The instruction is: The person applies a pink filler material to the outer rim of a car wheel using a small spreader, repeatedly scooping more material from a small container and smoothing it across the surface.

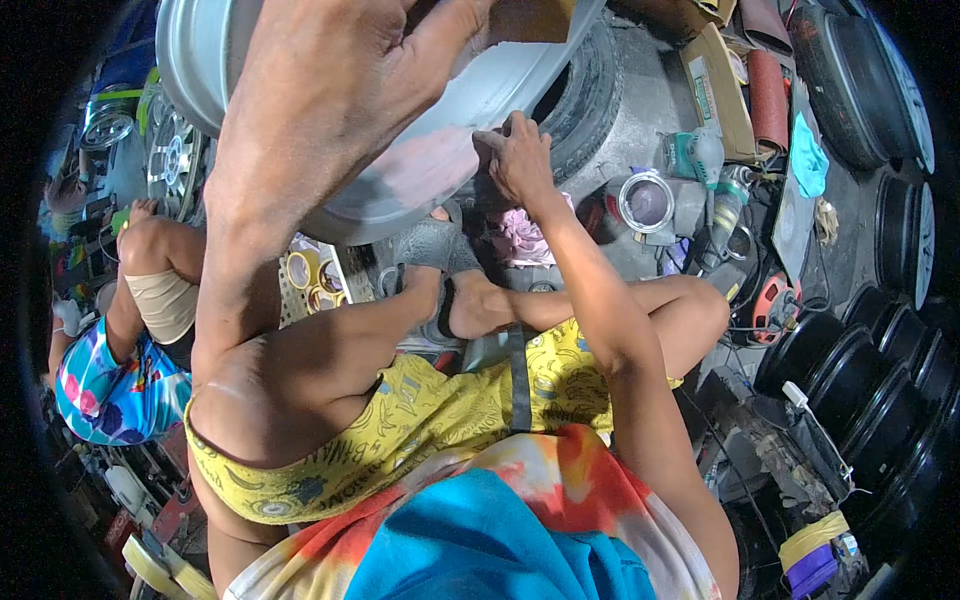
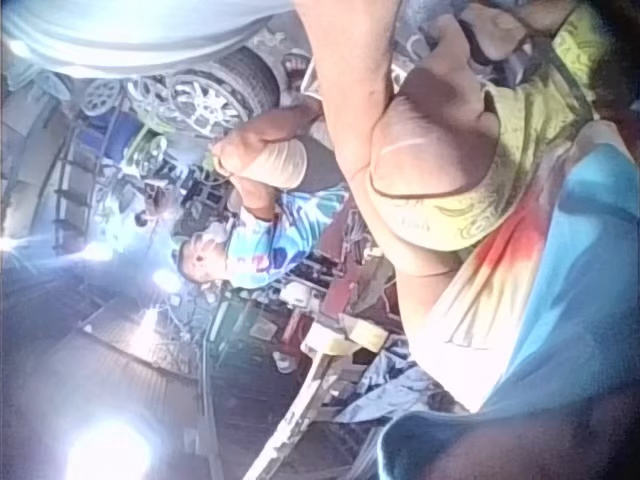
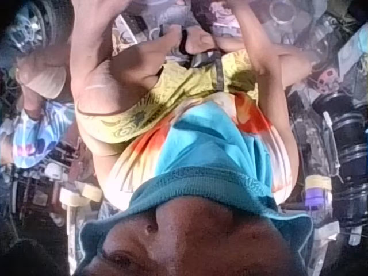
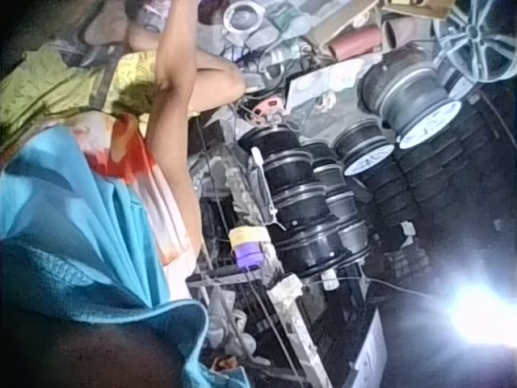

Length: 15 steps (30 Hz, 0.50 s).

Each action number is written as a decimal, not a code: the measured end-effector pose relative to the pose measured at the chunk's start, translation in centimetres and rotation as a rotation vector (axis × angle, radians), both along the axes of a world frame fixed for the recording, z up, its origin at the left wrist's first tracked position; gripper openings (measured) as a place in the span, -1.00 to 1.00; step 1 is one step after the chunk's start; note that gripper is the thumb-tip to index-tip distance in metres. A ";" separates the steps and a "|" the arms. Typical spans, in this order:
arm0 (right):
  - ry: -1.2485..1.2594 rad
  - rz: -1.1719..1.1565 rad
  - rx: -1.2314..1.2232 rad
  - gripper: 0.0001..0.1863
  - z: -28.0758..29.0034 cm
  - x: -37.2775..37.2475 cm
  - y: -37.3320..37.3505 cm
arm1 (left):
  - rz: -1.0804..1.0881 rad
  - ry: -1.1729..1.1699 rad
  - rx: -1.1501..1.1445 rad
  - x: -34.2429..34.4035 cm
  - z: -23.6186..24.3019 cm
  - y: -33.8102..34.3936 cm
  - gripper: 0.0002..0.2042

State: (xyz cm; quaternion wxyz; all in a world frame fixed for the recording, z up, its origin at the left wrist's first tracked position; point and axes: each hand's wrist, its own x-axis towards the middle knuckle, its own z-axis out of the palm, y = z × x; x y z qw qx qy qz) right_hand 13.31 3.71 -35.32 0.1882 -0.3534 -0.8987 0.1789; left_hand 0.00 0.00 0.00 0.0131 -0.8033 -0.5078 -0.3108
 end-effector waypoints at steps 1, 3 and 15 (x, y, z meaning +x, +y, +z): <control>0.029 0.017 0.007 -0.51 0.0 0.3 0.0 | 0.000 -0.009 -0.014 0.4 0.5 -0.2 -0.88; 0.057 0.039 0.012 -0.52 0.1 0.6 -0.3 | 0.004 -0.020 -0.029 0.3 0.2 -0.1 -0.88; 0.289 0.207 -0.167 -0.61 2.9 -1.1 -3.7 | -0.041 -0.001 0.060 -0.9 -1.4 0.3 -0.87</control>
